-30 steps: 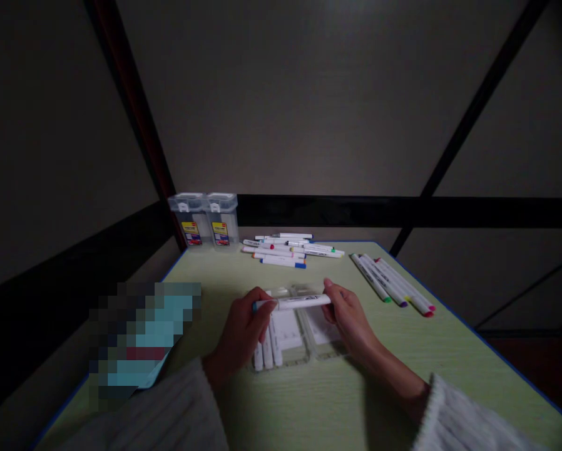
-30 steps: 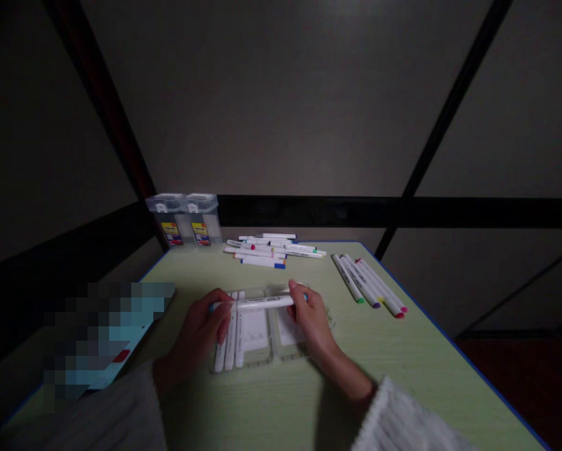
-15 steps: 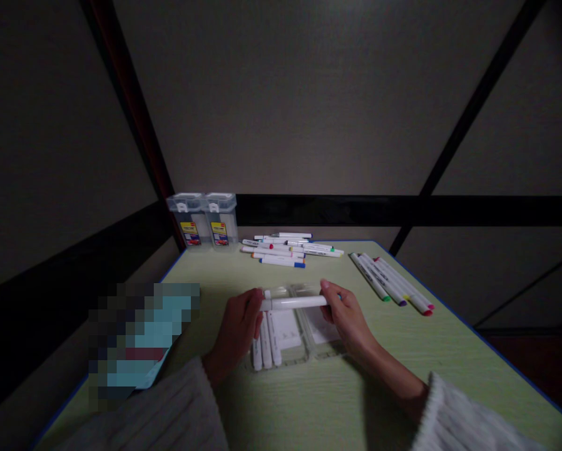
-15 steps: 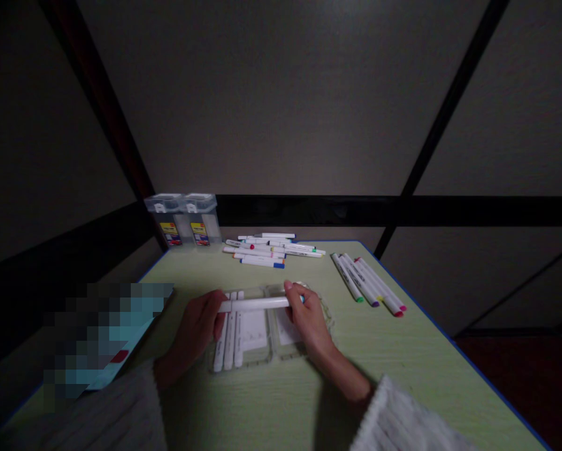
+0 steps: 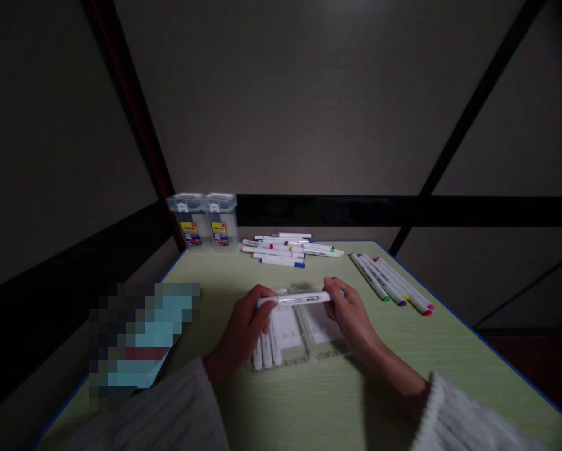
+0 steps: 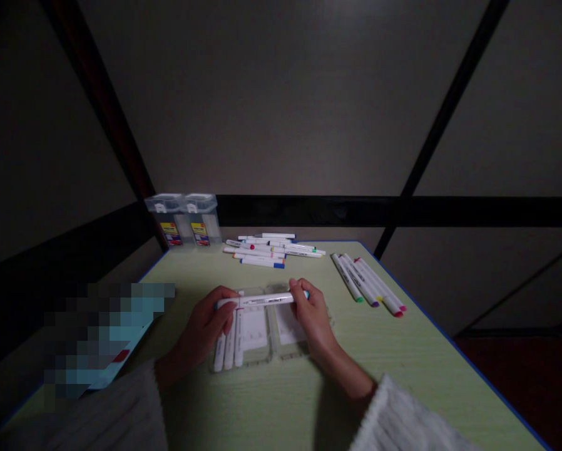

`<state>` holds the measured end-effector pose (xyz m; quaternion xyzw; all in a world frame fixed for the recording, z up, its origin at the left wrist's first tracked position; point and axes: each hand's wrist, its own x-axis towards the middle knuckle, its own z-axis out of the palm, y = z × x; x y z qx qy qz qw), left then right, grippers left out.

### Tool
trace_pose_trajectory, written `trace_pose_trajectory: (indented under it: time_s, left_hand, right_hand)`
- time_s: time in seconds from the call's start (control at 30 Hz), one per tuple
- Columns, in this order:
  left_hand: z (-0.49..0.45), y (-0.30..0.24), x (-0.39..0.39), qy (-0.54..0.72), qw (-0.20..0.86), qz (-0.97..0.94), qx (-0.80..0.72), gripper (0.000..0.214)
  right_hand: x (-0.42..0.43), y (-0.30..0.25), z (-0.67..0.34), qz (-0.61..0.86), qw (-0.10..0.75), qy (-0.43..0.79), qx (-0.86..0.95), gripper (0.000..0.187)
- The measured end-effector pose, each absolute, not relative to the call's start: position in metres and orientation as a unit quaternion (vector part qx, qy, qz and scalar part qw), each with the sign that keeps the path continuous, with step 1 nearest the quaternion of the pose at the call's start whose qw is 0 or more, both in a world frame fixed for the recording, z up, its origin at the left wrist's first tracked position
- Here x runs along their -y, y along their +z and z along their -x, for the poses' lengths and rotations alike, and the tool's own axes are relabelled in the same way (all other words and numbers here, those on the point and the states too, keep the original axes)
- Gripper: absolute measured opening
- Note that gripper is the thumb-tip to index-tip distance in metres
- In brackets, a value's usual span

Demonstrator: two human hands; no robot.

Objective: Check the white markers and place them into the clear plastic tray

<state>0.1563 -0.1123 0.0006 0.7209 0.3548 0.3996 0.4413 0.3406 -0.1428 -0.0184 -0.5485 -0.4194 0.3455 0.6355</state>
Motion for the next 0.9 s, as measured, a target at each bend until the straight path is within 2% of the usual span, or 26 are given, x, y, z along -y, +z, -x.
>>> trace_pose_trajectory:
  time_s: [0.2, 0.6, 0.9]
  left_hand:
    - [-0.158, 0.001, 0.111, 0.408, 0.454, -0.701, -0.367, 0.015]
    - [-0.160, 0.002, 0.102, 0.480, 0.536, -0.582, -0.379, 0.020]
    - [-0.157, 0.007, 0.097, 0.563, 0.480, -0.553, -0.385, 0.019]
  right_hand:
    - [0.143, -0.016, -0.341, 0.548, 0.640, 0.367, 0.394, 0.044]
    - [0.149, -0.012, -0.338, 0.541, 0.613, 0.313, 0.483, 0.039]
    - [0.151, -0.009, -0.333, 0.521, 0.550, 0.394, 0.520, 0.027]
